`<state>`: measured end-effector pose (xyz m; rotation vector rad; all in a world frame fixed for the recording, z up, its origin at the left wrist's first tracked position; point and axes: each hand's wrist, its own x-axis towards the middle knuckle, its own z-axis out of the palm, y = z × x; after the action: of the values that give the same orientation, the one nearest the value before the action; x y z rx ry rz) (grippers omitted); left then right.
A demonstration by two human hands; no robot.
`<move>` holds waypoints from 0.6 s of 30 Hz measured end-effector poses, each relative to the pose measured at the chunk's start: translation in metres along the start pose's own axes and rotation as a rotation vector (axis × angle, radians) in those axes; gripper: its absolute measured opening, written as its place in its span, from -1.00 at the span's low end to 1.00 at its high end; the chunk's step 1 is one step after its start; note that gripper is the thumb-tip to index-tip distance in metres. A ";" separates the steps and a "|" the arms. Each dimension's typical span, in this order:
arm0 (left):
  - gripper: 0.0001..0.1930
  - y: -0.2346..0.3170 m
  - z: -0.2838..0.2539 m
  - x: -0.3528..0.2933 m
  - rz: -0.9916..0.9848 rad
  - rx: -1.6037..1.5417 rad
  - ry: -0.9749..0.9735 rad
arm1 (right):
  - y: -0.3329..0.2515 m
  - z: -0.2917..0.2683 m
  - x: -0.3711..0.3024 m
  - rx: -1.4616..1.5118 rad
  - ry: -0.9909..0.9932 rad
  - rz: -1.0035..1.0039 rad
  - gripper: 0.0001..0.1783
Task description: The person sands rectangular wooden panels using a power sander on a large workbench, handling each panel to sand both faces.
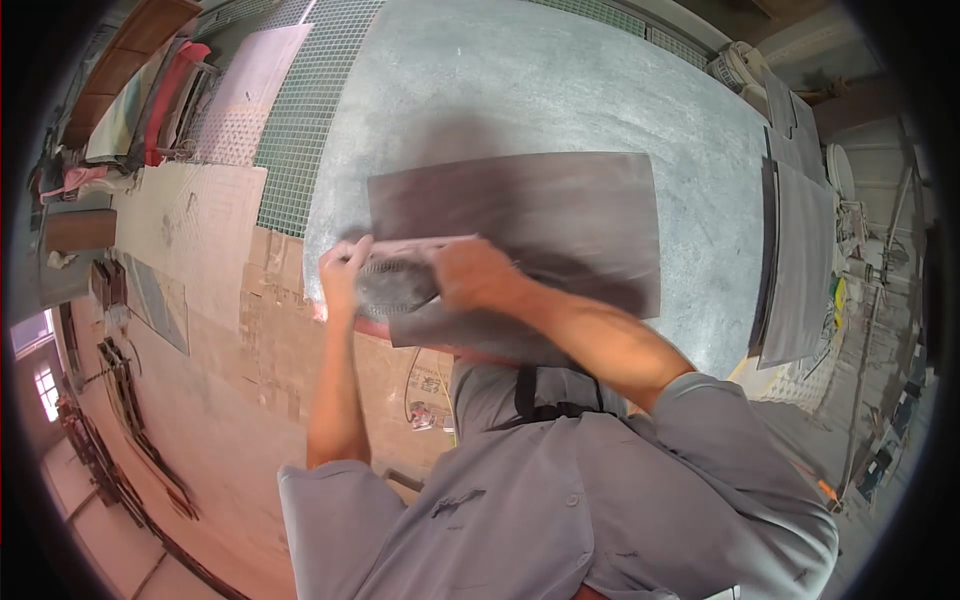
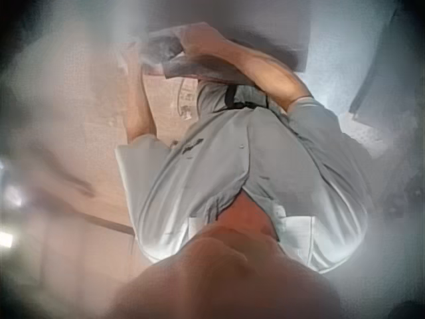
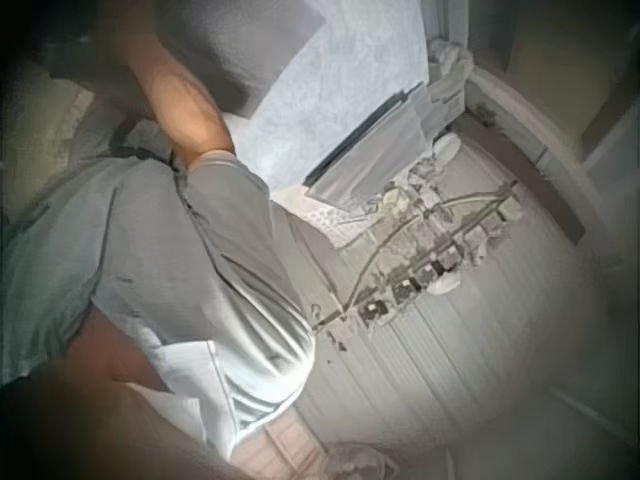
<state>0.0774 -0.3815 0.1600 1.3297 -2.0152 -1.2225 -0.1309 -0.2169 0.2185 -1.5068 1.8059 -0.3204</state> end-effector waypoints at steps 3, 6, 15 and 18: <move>-0.66 -0.026 -0.050 -0.036 -0.262 -0.039 0.042 | -0.041 0.051 0.000 0.055 0.012 -0.123 -0.29; -0.66 -0.031 -0.059 -0.051 -0.294 -0.142 -0.046 | -0.044 0.086 -0.007 0.078 -0.009 -0.103 -0.19; -0.67 0.081 0.120 -0.069 -0.018 -0.016 -0.177 | 0.067 -0.022 -0.145 0.068 0.025 0.124 0.03; -0.63 0.136 0.205 -0.083 0.099 -0.005 -0.252 | 0.157 -0.019 -0.203 0.058 0.206 0.110 -0.11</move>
<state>-0.1055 -0.1982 0.1786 1.1046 -2.2176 -1.4068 -0.2537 0.0091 0.2125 -1.3702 2.0141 -0.4847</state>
